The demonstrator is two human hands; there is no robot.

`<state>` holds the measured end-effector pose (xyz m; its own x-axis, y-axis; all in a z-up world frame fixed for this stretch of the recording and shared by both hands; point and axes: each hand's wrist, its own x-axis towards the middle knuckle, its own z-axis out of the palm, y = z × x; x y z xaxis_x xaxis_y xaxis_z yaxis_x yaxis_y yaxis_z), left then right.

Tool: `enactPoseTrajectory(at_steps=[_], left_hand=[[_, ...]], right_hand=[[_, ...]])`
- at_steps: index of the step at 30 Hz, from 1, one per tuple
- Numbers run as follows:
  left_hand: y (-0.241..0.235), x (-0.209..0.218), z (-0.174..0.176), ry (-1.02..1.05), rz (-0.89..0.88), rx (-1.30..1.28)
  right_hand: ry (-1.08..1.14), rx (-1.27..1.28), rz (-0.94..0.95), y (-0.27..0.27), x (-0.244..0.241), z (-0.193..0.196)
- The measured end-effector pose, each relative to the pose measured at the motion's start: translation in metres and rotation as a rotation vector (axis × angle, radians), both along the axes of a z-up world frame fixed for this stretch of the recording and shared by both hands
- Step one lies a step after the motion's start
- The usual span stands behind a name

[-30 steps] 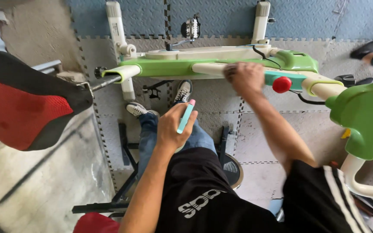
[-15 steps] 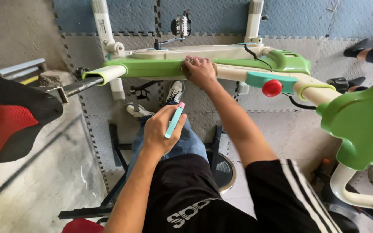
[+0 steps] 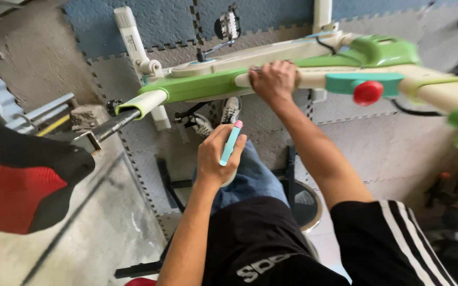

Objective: The person cleans two stationary exercise bikes using a spray bottle and a cloth. They wipe the handlebars, flywheel, frame, pedals, and seat of the first bike, then move to the second bike to clean its frame and seat.

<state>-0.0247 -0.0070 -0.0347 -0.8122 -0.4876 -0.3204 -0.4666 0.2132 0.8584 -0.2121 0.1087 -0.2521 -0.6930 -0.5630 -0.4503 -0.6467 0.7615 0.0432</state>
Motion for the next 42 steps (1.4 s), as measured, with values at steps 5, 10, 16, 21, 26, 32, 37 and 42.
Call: enactPoseTrajectory(at_steps=[5,10,16,21,26,32,37,42], left_hand=[[-0.005,0.011,-0.029,0.006,-0.008,0.046],[-0.008,0.021,-0.053,-0.014,-0.047,0.055],[-0.009,0.012,-0.061,0.009,-0.050,0.106],[-0.009,-0.002,-0.077,-0.062,-0.156,0.109],[-0.013,-0.012,-0.095,-0.050,-0.273,0.043],[-0.010,-0.019,-0.127,-0.007,-0.402,-0.003],[-0.004,-0.020,-0.129,-0.010,-0.426,0.022],[0.010,-0.026,-0.117,-0.098,-0.393,0.034]], right_hand=[[0.202,-0.252,0.190,-0.012,0.059,-0.063],[0.402,-0.336,0.526,0.028,0.049,-0.044],[0.256,-0.046,0.351,0.060,0.000,0.037],[0.330,0.213,0.015,0.037,0.007,0.009],[0.383,-0.175,0.109,0.016,0.053,-0.059],[0.239,-0.760,0.199,0.008,0.089,-0.032],[-0.458,-1.299,-0.622,0.057,0.127,-0.048],[0.118,-1.785,-1.188,0.145,0.098,-0.082]])
